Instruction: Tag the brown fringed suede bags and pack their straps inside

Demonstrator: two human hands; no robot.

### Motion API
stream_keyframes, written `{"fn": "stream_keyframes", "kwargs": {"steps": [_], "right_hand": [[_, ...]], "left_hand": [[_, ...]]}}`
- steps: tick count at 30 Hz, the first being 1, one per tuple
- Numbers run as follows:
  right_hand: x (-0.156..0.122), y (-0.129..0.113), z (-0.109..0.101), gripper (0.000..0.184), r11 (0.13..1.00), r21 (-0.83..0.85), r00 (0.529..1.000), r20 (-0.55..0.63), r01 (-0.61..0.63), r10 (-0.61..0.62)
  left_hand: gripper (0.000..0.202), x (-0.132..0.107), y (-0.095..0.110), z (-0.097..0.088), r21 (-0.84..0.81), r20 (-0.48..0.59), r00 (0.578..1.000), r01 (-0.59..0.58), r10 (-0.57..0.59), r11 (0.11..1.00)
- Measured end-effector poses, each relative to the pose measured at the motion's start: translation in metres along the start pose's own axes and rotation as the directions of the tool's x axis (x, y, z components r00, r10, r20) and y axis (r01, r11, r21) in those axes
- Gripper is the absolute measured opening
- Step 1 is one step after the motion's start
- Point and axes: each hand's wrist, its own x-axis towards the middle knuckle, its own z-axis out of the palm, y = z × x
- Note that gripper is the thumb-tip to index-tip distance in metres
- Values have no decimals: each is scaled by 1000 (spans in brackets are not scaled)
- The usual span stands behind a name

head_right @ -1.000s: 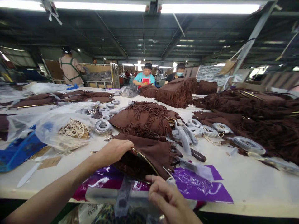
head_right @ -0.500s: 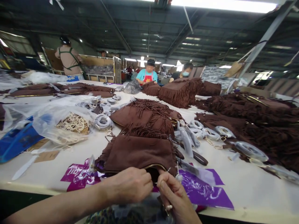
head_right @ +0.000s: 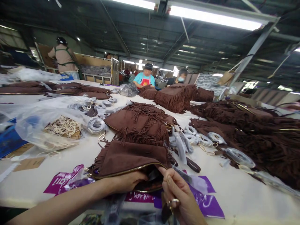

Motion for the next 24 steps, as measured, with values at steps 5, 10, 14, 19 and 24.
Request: {"fn": "stream_keyframes", "kwargs": {"steps": [5,10,14,19,24], "right_hand": [[12,-3,-3,34,1000,-14,999,36,19,-19],[18,-1,-2,28,999,-23,996,76,37,-36],[19,2,-8,24,1000,8,995,102,17,-18],[20,5,-15,24,1000,21,993,114,4,-6],[21,3,-14,25,1000,14,993,120,8,-10]], "left_hand": [[22,7,10,-10,245,150,988,-68,31,967],[25,30,15,-7,294,-79,984,176,-159,940],[41,40,9,8,74,-50,987,157,-154,985],[52,43,8,14,-157,-3,972,230,-233,960],[58,48,3,4,-191,83,986,158,-144,969]]}}
